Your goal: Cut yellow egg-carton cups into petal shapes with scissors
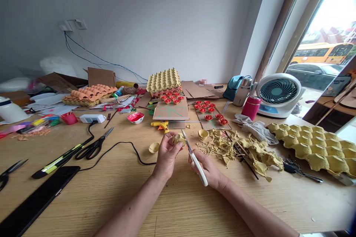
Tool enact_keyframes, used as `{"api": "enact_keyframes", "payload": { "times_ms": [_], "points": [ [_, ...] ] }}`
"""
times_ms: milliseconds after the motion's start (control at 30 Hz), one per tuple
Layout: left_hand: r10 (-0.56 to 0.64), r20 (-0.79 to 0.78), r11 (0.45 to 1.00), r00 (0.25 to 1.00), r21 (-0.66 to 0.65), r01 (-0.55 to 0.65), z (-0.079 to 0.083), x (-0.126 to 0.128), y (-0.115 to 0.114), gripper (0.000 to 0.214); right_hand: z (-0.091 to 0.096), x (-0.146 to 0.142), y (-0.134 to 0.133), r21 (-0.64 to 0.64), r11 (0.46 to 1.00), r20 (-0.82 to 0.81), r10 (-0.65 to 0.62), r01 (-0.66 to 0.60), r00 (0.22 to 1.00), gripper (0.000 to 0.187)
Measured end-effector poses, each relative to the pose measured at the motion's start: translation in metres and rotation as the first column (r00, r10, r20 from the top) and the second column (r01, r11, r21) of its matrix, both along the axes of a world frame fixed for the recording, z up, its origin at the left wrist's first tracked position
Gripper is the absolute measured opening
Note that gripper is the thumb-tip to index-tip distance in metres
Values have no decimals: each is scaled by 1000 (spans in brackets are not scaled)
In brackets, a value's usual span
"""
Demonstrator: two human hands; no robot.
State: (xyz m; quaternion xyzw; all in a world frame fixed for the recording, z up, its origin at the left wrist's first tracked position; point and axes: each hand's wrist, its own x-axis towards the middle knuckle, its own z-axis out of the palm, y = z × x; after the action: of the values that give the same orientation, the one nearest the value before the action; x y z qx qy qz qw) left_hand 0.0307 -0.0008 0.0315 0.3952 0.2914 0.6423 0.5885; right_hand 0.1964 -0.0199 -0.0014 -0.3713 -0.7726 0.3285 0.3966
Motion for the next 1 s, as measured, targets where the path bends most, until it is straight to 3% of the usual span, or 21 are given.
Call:
{"api": "enact_keyframes", "payload": {
  "times_ms": [367, 700, 1000],
  "points": [
    [-36, 77, 997, 996, -62, 41, 2, 0, -1, 42, 1, -1, -1, 24, 1000, -12, -18, 19, 1000, 45],
    [-38, -65, 994, 997, 99, 45, 5, -10, 7, 36, 0, -1, -1, -14, 1000, -15, -16, 16, 1000, 41],
    [-34, -88, 998, 996, 55, 38, 15, -18, 8, 43, -8, 1, 4, -90, 995, -125, -54, 43, 991, 33]
  ]
}}
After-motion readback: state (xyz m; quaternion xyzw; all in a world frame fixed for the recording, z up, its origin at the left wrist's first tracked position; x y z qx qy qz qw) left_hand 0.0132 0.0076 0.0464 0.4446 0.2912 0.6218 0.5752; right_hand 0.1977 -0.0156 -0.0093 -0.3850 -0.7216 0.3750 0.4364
